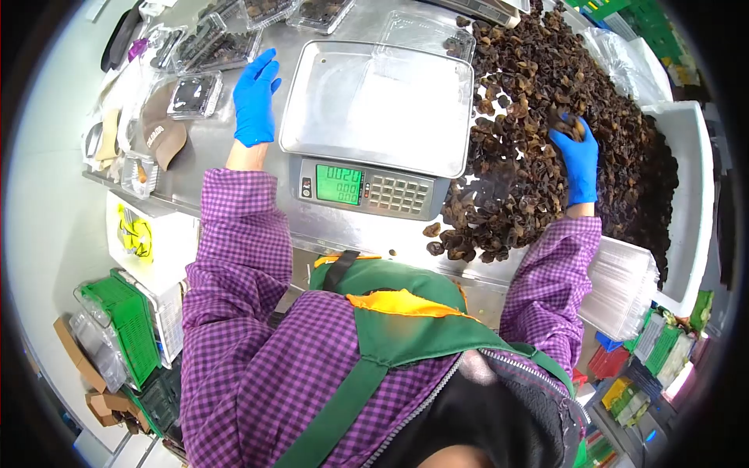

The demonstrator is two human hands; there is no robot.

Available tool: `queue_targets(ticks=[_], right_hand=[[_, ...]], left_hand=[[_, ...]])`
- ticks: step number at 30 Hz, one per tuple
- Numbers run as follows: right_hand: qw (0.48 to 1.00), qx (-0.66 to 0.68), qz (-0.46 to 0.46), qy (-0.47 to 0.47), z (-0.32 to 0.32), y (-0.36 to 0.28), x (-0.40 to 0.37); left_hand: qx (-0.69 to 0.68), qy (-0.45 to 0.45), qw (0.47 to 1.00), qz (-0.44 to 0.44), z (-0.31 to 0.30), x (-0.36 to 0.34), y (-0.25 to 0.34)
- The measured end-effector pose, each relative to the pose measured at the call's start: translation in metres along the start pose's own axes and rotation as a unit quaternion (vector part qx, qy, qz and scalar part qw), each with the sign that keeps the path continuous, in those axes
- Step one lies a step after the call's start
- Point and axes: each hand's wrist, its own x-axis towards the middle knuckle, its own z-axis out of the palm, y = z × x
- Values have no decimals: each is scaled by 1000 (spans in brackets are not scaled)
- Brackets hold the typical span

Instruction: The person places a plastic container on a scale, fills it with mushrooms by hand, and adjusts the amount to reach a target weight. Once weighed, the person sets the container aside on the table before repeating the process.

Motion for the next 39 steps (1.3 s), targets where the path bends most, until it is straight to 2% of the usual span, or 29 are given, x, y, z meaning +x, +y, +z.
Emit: queue_targets(ticks=[3,4,5,6,7,8,10,12,14,16,18,19,20,21,22,23,25,26,28,31,32,35,36,39], right_hand=[[995,44,-50,-80,66,-67,-17],[990,75,-29,-112,89,-83,-23],[974,117,-91,-169,111,-80,-19],[963,161,-92,-198,134,-86,-21],[972,80,-157,-155,158,-80,-22],[954,-28,-257,-148,174,-92,-24],[945,-137,-236,-178,202,-92,-29],[895,-261,-290,-215,214,-82,-33],[892,-266,-282,-234,205,-79,-34],[914,-174,-298,-215,182,-78,-32],[949,-48,-265,-164,146,-78,-33],[957,-46,-254,-135,127,-81,-34],[972,-13,-212,-104,111,-56,-29],[992,63,-62,-90,96,-43,-33],[990,-79,-106,-58,76,2,-29],[966,-219,-132,-34,58,39,-35],[891,-446,14,-79,42,90,-64],[886,-450,-1,-111,33,145,-75],[949,-305,8,-79,24,151,-92],[971,-236,-25,32,13,134,-92],[989,-145,2,25,7,143,-86],[997,-27,67,20,12,99,-82],[997,-27,67,17,24,72,-81],[998,-23,-21,-51,73,0,-81]], left_hand=[[-30,-27,999,7,8,1,-9],[-39,-31,999,6,10,-1,-9],[-47,-31,998,-2,14,-6,-7],[-50,-34,998,2,14,-8,-5],[-43,-32,999,2,13,-10,-5],[-35,-28,999,2,12,-12,-6],[-28,-29,999,6,3,-12,-10],[-21,-29,999,9,-6,-15,-8],[-15,-4,1000,-9,-13,-17,-6],[-21,3,1000,-12,-21,-14,-8],[-25,9,999,-17,-27,-15,-10],[-25,14,999,-16,-29,-16,-9],[-24,17,999,-14,-30,-15,-8],[-23,14,1000,-15,-31,-13,-8],[-25,19,999,-13,-33,-12,-8],[-26,24,999,-11,-32,-12,-9],[-24,18,1000,-4,-30,-12,-6],[-22,13,1000,1,-29,-13,-3],[-14,7,1000,5,-25,-11,2],[-1,1,1000,7,-18,-13,10],[-3,-6,1000,14,-16,-11,11],[-25,-21,999,17,-3,-6,10],[-17,-43,999,13,6,-6,11],[-24,-68,997,18,28,2,-1]])
